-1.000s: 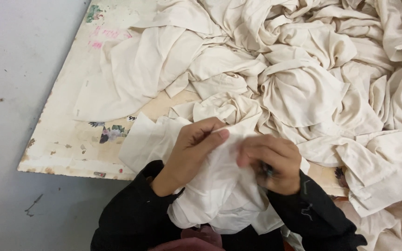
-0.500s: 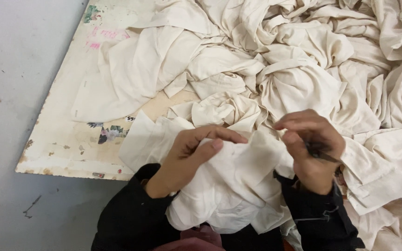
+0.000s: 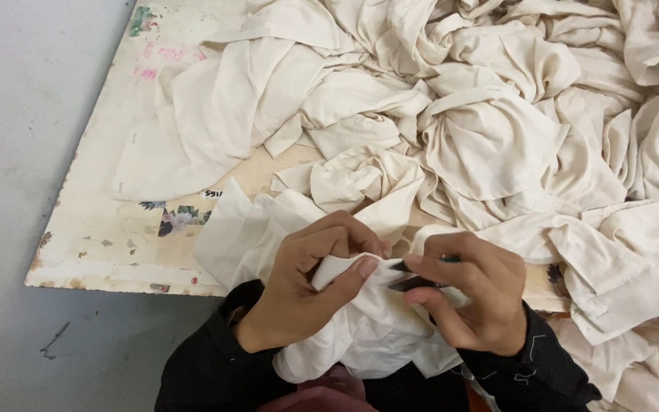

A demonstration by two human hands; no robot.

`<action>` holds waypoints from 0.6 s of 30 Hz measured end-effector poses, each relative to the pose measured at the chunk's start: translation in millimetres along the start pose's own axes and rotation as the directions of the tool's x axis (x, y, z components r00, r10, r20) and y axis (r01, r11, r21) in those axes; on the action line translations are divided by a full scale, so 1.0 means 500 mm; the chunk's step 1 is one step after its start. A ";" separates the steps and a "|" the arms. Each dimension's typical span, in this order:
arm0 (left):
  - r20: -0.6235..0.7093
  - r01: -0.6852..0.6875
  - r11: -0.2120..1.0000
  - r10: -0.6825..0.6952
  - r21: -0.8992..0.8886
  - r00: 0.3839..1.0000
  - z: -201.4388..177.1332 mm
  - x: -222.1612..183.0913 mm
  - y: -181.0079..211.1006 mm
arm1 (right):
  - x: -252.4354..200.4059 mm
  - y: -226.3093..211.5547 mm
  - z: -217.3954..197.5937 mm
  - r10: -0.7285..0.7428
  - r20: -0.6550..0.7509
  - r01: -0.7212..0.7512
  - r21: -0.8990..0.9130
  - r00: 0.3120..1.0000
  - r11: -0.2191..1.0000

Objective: Trimming loose threads from white shirts using a thread clipper in a garment factory.

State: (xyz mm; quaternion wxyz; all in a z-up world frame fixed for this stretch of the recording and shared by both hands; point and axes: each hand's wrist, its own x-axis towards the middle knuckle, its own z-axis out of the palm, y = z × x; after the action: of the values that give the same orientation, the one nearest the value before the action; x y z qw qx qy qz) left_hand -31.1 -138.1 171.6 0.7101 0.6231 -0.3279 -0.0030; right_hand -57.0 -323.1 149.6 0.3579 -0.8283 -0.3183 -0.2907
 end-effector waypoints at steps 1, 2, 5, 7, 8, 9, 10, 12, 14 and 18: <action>-0.003 0.001 1.000 -0.001 -0.025 1.000 0.002 0.000 0.001 | -0.003 0.000 0.000 -0.042 -0.005 0.042 -0.080 0.999 0.996; -0.006 -0.001 0.999 0.000 -0.049 1.000 0.004 0.000 0.001 | -0.006 0.001 0.000 -0.087 -0.008 0.085 -0.161 0.996 0.983; 0.013 0.047 0.997 -0.046 -0.068 0.999 0.002 -0.003 0.002 | -0.005 -0.004 0.002 -0.079 -0.029 0.071 -0.207 0.996 0.976; 0.033 0.061 0.996 -0.059 -0.062 0.998 0.000 -0.003 -0.001 | 0.000 -0.004 0.006 -0.087 -0.040 0.078 -0.187 0.995 0.979; 0.054 0.076 0.996 -0.073 -0.055 0.996 -0.001 -0.004 -0.002 | 0.002 -0.005 0.008 -0.093 -0.054 0.083 -0.167 0.994 0.982; 0.054 0.077 0.996 -0.074 -0.055 0.996 0.000 -0.004 0.000 | 0.004 -0.006 0.008 -0.093 -0.054 0.083 -0.167 0.994 0.983; 0.058 0.060 0.996 -0.056 -0.067 0.997 0.001 -0.003 0.002 | 0.006 -0.006 0.009 -0.103 -0.058 0.092 -0.175 0.993 0.980; 0.063 0.044 0.996 -0.039 -0.079 0.997 0.001 -0.003 0.003 | 0.009 -0.008 0.008 -0.113 -0.061 0.100 -0.183 0.992 0.978; 0.050 0.062 0.995 -0.058 -0.082 0.997 -0.002 -0.005 0.000 | 0.012 -0.010 0.005 -0.109 -0.037 0.101 -0.174 0.993 0.980; 0.053 0.056 0.995 -0.051 -0.087 0.997 -0.004 -0.004 0.000 | 0.016 -0.011 0.005 -0.114 -0.039 0.106 -0.163 0.993 0.981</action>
State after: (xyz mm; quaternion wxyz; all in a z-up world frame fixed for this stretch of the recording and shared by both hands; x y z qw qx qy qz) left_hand -32.0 -135.6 170.6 0.7280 0.5995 -0.3284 -0.0521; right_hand -55.3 -315.8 156.0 0.2809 -0.8283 -0.3304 -0.3548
